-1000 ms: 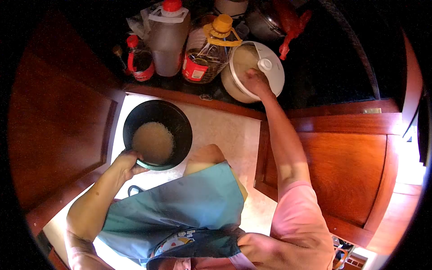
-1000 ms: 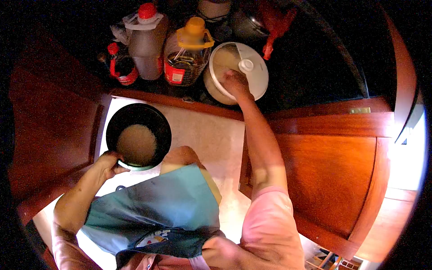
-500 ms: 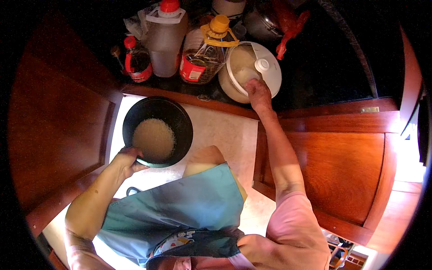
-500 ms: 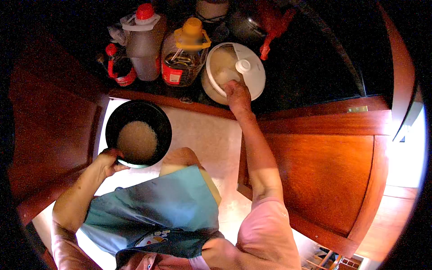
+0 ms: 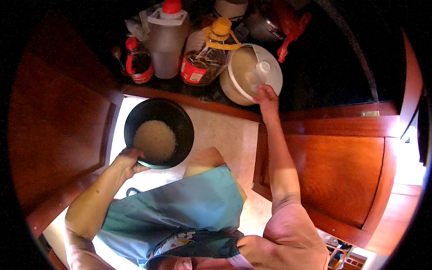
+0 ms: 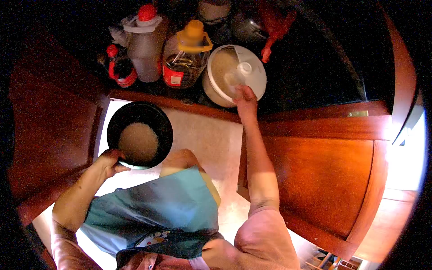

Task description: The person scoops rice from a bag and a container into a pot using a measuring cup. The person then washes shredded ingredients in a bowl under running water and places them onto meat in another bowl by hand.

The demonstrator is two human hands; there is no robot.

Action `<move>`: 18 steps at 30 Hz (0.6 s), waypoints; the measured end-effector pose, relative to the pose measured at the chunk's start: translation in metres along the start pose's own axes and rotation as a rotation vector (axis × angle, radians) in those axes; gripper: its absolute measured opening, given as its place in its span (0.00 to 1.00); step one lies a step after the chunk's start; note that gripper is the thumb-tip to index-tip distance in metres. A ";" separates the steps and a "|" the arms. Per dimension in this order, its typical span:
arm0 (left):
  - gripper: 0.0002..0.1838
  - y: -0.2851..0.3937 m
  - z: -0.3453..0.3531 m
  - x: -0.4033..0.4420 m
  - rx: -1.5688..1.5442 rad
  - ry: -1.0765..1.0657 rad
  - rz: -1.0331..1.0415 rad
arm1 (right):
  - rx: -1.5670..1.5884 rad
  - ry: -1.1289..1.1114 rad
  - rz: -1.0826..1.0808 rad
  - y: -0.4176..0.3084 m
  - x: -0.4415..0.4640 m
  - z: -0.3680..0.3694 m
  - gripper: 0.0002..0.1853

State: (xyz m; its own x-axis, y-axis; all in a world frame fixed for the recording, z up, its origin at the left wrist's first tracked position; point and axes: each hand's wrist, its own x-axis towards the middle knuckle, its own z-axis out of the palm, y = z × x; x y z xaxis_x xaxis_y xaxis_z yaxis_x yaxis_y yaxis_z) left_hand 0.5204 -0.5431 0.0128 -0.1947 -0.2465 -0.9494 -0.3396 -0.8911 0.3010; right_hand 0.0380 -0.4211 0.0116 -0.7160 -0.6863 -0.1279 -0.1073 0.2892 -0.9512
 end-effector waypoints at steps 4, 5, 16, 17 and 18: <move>0.21 0.002 0.005 -0.001 -0.023 0.027 0.018 | -0.097 -0.133 -0.138 -0.009 -0.015 0.019 0.08; 0.22 0.003 0.009 -0.004 -0.038 0.038 0.031 | -0.123 -0.158 -0.152 -0.023 -0.026 0.022 0.08; 0.23 0.019 0.031 0.004 -0.038 -0.107 0.144 | -1.057 -0.472 -1.060 -0.096 -0.143 0.111 0.05; 0.22 0.020 0.034 0.004 -0.025 -0.135 0.145 | -1.118 -0.625 -1.058 -0.070 -0.140 0.128 0.07; 0.22 0.023 0.037 0.002 -0.013 -0.162 0.146 | -1.174 -0.781 -1.049 -0.052 -0.134 0.140 0.08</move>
State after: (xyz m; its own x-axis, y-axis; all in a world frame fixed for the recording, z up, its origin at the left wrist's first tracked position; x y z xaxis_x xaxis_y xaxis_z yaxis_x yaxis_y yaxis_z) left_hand 0.4779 -0.5496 0.0208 -0.3868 -0.3098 -0.8686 -0.2851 -0.8556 0.4321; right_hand 0.2361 -0.4374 0.0392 0.4069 -0.9103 -0.0760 -0.9129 -0.4022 -0.0704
